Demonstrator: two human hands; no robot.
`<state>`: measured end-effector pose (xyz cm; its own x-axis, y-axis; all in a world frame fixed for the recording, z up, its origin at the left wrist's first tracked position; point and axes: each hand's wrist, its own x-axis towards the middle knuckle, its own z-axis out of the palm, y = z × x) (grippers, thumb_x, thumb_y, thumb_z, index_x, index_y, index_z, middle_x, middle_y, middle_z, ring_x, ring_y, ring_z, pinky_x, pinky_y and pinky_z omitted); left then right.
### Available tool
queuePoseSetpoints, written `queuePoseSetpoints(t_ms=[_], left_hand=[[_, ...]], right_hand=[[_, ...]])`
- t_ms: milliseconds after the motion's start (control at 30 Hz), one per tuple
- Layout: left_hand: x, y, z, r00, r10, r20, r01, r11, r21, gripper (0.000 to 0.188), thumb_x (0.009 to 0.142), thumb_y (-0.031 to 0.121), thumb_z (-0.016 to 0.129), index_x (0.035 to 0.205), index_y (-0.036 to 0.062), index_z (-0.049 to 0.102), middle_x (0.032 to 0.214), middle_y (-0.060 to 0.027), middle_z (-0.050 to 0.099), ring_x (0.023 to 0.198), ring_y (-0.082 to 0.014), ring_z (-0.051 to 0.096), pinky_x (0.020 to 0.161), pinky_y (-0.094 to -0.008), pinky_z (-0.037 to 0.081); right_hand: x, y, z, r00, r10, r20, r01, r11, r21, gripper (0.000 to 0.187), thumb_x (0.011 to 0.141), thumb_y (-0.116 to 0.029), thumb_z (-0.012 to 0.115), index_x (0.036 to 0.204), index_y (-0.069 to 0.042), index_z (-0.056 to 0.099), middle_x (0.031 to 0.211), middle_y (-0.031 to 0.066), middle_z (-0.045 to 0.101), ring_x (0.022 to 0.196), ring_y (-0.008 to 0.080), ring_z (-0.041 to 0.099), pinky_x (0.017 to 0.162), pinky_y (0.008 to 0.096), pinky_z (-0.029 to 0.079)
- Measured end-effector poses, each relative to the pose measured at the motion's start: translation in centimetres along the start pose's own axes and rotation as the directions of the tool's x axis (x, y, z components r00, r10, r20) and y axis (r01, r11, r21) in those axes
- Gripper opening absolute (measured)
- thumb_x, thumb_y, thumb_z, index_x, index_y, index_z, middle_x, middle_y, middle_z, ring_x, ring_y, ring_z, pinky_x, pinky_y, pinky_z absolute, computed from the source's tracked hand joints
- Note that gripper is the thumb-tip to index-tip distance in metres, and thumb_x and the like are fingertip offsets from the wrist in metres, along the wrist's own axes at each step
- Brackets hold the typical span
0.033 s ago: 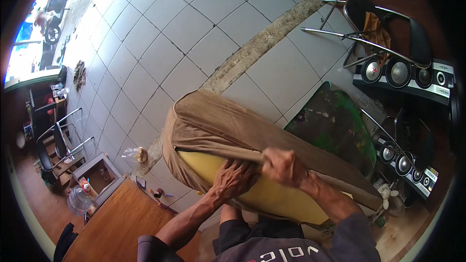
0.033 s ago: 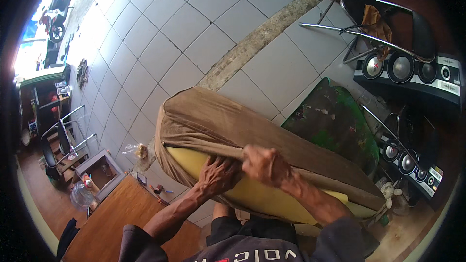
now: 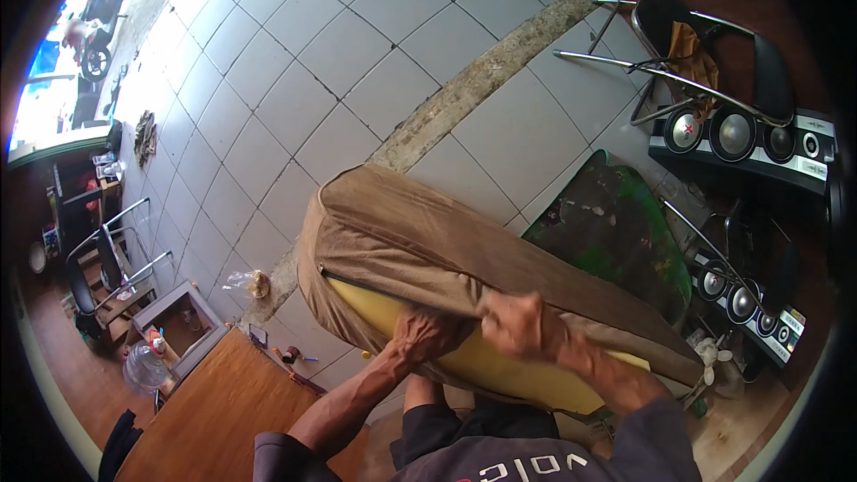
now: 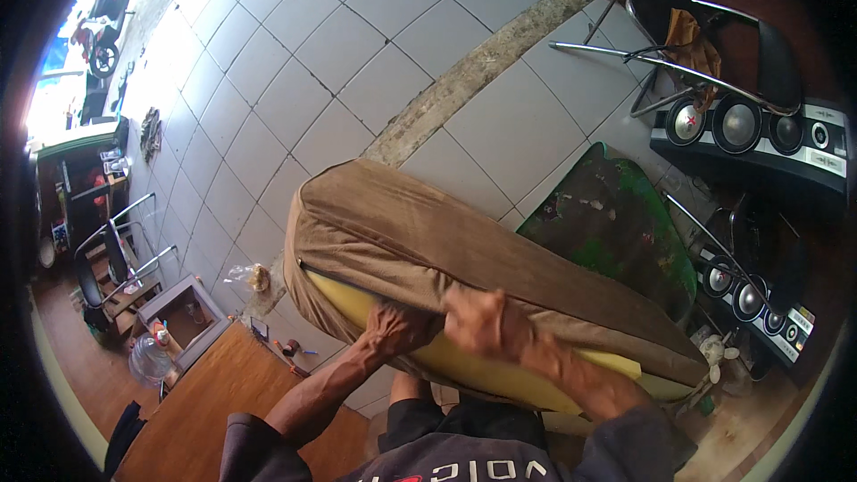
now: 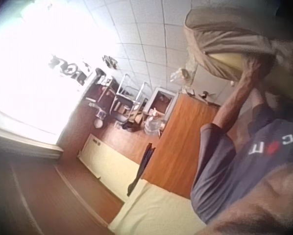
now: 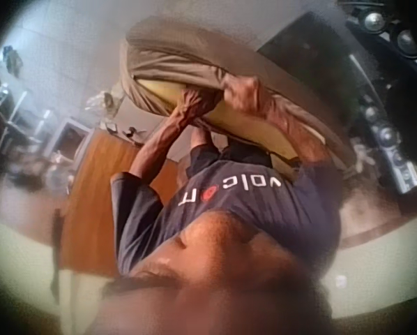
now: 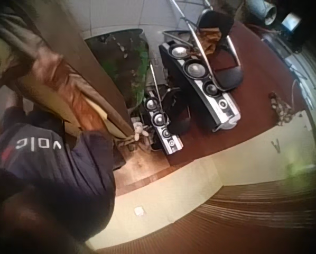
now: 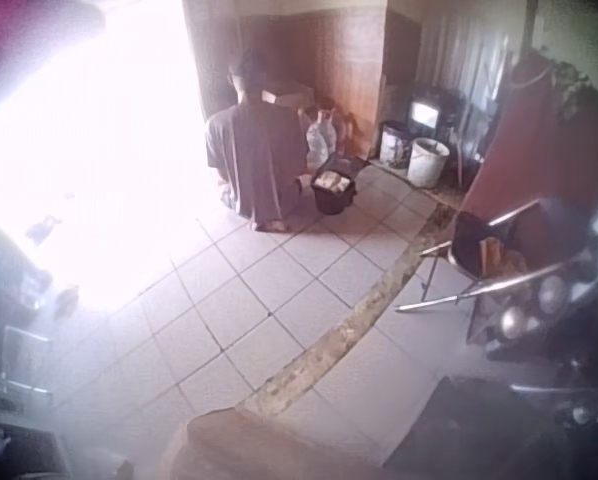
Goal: The person inserts a yellow foam pad into a brown cushion cover and then zips it closed. The person repeatedly adjusts the foam and cover to ensure a snug fit before completing the zipper closure.
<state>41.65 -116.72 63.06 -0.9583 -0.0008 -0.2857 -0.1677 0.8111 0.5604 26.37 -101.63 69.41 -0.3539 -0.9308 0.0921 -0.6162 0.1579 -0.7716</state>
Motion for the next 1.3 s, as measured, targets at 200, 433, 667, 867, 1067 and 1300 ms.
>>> queuePoseSetpoints(t_ms=[200, 433, 667, 867, 1067, 1300], left_hand=[[3.1, -1.0, 0.8, 1.000, 0.024, -0.010, -0.024, 1.000, -0.002, 0.059, 0.092, 0.043, 0.064, 0.142, 0.0120, 0.060, 0.141, -0.0141, 0.064, 0.132, -0.0351, 0.057, 0.113, -0.0516, 0.041], [1.7, -0.2, -0.4, 0.987, 0.057, -0.150, -0.056, 0.998, 0.010, 0.046, 0.092, 0.034, 0.067, 0.134, 0.0149, 0.067, 0.132, -0.0112, 0.069, 0.121, -0.0313, 0.065, 0.104, -0.0481, 0.048], [1.8, -0.9, 2.2, 0.961, 0.051, -0.272, -0.069, 0.996, -0.059, 0.028, 0.091, 0.032, 0.067, 0.111, 0.0139, 0.075, 0.102, -0.0130, 0.073, 0.098, -0.0322, 0.070, 0.087, -0.0463, 0.053], [0.1, -2.7, 6.5, 0.986, 0.017, -0.165, -0.010, 0.999, 0.039, 0.032, 0.085, 0.038, 0.070, 0.107, 0.0152, 0.075, 0.106, -0.0106, 0.073, 0.104, -0.0350, 0.068, 0.091, -0.0526, 0.051], [-1.5, -3.3, 7.1, 0.971, -0.076, -0.228, 0.059, 0.995, -0.077, 0.033, 0.081, 0.033, 0.072, 0.107, 0.0116, 0.076, 0.113, -0.0123, 0.072, 0.110, -0.0364, 0.067, 0.101, -0.0536, 0.047], [-5.7, -4.5, 6.8, 0.913, -0.267, -0.309, 0.246, 0.963, -0.106, 0.032, 0.080, 0.026, 0.072, 0.106, 0.0065, 0.076, 0.116, -0.0138, 0.072, 0.112, -0.0371, 0.066, 0.110, -0.0534, 0.043]], right_hand=[[1.0, -6.3, -2.2, 0.978, 0.202, 0.055, -0.204, 0.978, 0.037, 0.033, 0.084, -0.013, 0.074, 0.116, -0.006, 0.066, 0.094, 0.0104, 0.064, 0.080, 0.0285, 0.067, 0.070, 0.0437, 0.056], [-3.5, 3.8, 3.2, 0.934, 0.343, 0.094, -0.320, 0.926, -0.201, 0.061, 0.080, -0.002, 0.067, 0.140, -0.010, 0.062, 0.117, 0.0154, 0.061, 0.108, 0.0356, 0.061, 0.090, 0.0447, 0.055], [-1.3, 3.9, 1.4, 0.868, 0.497, -0.012, -0.494, 0.865, 0.087, 0.019, 0.082, 0.003, 0.055, 0.098, -0.004, 0.061, 0.069, 0.0238, 0.062, 0.072, 0.0480, 0.067, 0.062, 0.0524, 0.054], [-5.2, 0.8, 3.1, 0.942, 0.327, 0.072, -0.331, 0.943, 0.038, 0.017, 0.074, 0.003, 0.057, 0.089, -0.005, 0.057, 0.071, 0.0147, 0.056, 0.066, 0.0390, 0.064, 0.056, 0.0476, 0.051], [-6.7, 0.4, 5.5, 0.982, 0.180, 0.056, -0.171, 0.975, -0.140, 0.012, 0.082, -0.008, 0.064, 0.093, -0.010, 0.059, 0.076, 0.0057, 0.056, 0.064, 0.0221, 0.064, 0.053, 0.0350, 0.052], [-7.4, -0.6, 5.9, 0.981, 0.188, 0.054, -0.161, 0.933, -0.322, 0.013, 0.085, -0.013, 0.064, 0.097, -0.011, 0.062, 0.075, 0.0021, 0.052, 0.066, 0.0166, 0.061, 0.053, 0.0315, 0.050]])
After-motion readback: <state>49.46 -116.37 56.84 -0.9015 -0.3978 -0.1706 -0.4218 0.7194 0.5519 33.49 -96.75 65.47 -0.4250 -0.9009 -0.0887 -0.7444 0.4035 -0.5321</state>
